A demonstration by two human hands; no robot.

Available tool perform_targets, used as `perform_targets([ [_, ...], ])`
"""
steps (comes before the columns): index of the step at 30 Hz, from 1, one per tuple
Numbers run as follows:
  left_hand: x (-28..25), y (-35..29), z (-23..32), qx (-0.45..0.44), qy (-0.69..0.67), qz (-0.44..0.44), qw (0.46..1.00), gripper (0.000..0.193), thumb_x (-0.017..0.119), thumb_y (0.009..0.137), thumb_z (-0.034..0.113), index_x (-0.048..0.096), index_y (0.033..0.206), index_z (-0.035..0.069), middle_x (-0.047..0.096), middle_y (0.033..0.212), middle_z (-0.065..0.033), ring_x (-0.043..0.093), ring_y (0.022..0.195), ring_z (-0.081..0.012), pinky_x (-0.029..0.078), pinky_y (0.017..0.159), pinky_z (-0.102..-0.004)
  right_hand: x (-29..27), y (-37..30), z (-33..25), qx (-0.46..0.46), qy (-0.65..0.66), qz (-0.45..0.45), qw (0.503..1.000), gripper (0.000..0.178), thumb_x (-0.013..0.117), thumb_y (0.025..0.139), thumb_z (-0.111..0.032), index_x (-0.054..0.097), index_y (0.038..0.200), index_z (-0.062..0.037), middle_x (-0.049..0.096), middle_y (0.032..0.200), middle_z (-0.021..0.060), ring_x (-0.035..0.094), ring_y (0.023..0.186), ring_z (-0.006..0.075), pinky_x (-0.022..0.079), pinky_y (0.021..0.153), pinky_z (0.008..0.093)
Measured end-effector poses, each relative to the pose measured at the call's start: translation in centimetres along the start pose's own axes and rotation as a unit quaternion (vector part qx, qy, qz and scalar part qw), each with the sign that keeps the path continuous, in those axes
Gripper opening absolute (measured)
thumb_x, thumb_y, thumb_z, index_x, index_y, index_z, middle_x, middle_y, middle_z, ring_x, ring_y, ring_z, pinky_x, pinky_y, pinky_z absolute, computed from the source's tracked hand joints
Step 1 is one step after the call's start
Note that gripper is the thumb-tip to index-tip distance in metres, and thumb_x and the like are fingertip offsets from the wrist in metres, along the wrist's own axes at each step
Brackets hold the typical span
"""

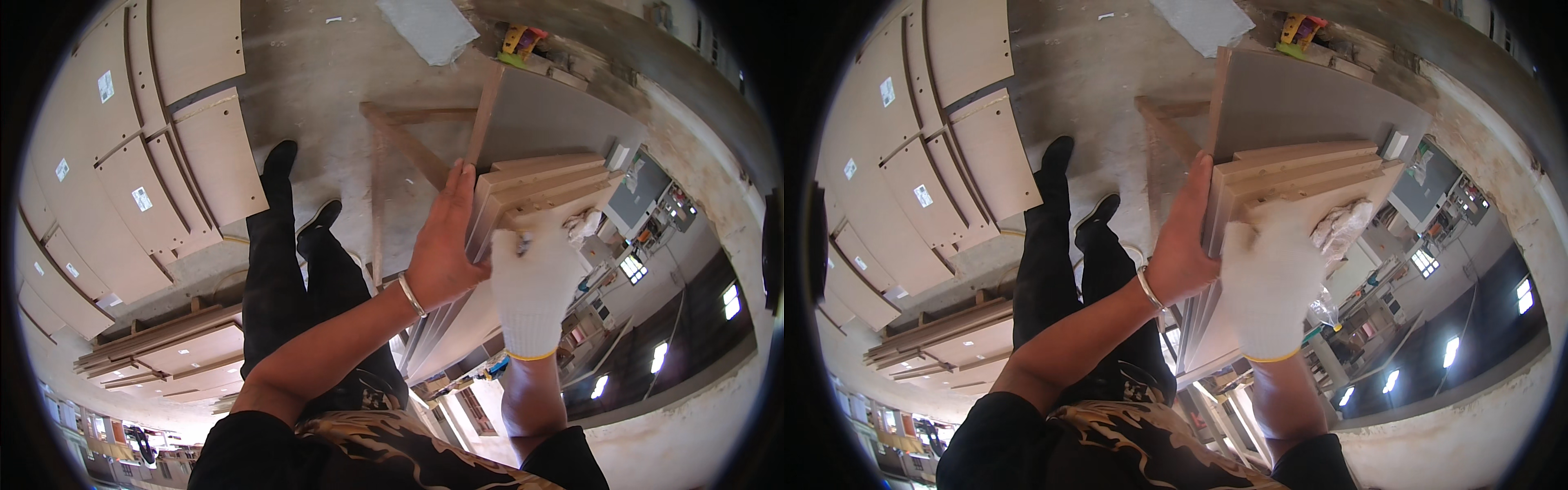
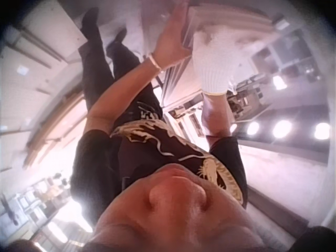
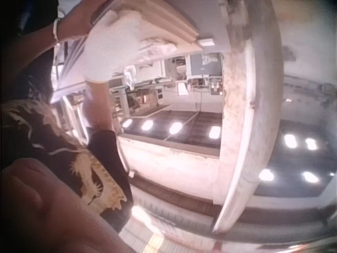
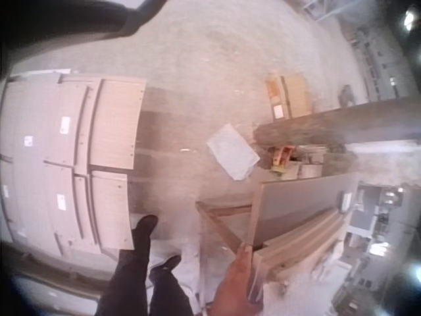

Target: The person wipes the surfaces of multiple flat wooden panels with a white cloth. They handle each panel individually, wiping both sides and edges, then place them back into a stack. The person also uses a small plastic scraper to remove residue from the edges of some panels.

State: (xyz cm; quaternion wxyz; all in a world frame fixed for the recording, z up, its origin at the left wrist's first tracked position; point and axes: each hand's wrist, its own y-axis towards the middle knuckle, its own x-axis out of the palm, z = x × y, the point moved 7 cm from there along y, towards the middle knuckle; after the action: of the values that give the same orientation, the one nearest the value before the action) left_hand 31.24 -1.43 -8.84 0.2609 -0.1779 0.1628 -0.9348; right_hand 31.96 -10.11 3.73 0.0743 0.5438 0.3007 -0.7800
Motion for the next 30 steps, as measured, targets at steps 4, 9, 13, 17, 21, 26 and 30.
perform_targets([
  [4,-0.3,0.0,0.1,-0.002,0.01,-0.014,1.0,0.124,0.089,0.071,0.019,0.012,0.166,0.001,0.019,0.171,-0.0263,0.035,0.151,-0.045,0.037,0.122,-0.0453,0.2,-0.5,1.0,-0.016,0.139,0.027,0.99,0.015,0.071,0.086,-0.009,0.071,0.098,-0.0019,0.074,0.084,0.0188,0.073,0.073,0.0333,0.057,0.07,0.0412],
  [9,-0.5,0.3,0.5,0.006,0.011,0.002,1.0,0.122,0.09,0.072,0.021,0.014,0.166,0.0,0.02,0.171,-0.0272,0.036,0.15,-0.0454,0.037,0.123,-0.0452,2.1,-1.0,4.8,0.133,0.329,-0.017,0.935,0.016,0.07,0.088,-0.003,0.071,0.103,0.003,0.074,0.086,0.0116,0.069,0.075,0.0167,0.056,0.072,0.0316],
  [13,-0.4,0.3,0.4,-0.015,0.005,-0.017,1.0,0.121,0.089,0.074,0.02,0.014,0.165,-0.002,0.023,0.169,-0.0276,0.032,0.154,-0.0416,0.03,0.126,-0.0437,2.4,-1.2,5.1,0.145,0.417,-0.017,0.897,0.016,0.071,0.089,-0.003,0.071,0.103,0.0039,0.073,0.085,0.0104,0.068,0.075,0.0134,0.055,0.071,0.0294],
  [17,-0.5,0.3,0.5,-0.022,-0.002,-0.023,1.0,0.12,0.089,0.075,0.02,0.013,0.165,-0.003,0.025,0.169,-0.028,0.03,0.156,-0.0396,0.026,0.128,-0.043,1.9,-0.8,4.6,0.161,0.36,-0.037,0.918,0.016,0.072,0.088,-0.007,0.071,0.101,0.0036,0.072,0.083,0.0114,0.068,0.073,0.0141,0.054,0.068,0.0306],
  [21,-0.5,0.3,0.5,-0.013,0.001,-0.015,1.0,0.121,0.088,0.074,0.019,0.012,0.166,-0.003,0.023,0.169,-0.0284,0.032,0.154,-0.0423,0.029,0.126,-0.0433,0.7,0.8,3.2,0.097,0.257,-0.06,0.96,0.018,0.072,0.087,-0.011,0.071,0.099,0.0025,0.072,0.082,0.0157,0.071,0.071,0.0217,0.055,0.067,0.035],
  [26,-0.3,0.3,0.1,-0.016,-0.009,-0.013,1.0,0.122,0.088,0.072,0.019,0.013,0.166,-0.002,0.022,0.17,-0.0293,0.037,0.149,-0.0454,0.034,0.124,-0.0445,0.7,1.0,2.7,0.067,0.204,-0.081,0.973,0.015,0.07,0.087,-0.01,0.07,0.098,0.0017,0.072,0.083,0.0183,0.072,0.072,0.0276,0.055,0.069,0.0379],
  [30,-0.6,0.3,0.3,0.009,-0.005,-0.009,1.0,0.121,0.088,0.073,0.018,0.013,0.165,-0.004,0.024,0.169,-0.0296,0.036,0.15,-0.0446,0.032,0.125,-0.0442,1.8,-0.4,4.2,0.135,0.42,-0.049,0.896,0.011,0.067,0.091,0.0,0.069,0.102,0.0036,0.073,0.087,0.0119,0.07,0.072,0.0177,0.055,0.067,0.0305],
])
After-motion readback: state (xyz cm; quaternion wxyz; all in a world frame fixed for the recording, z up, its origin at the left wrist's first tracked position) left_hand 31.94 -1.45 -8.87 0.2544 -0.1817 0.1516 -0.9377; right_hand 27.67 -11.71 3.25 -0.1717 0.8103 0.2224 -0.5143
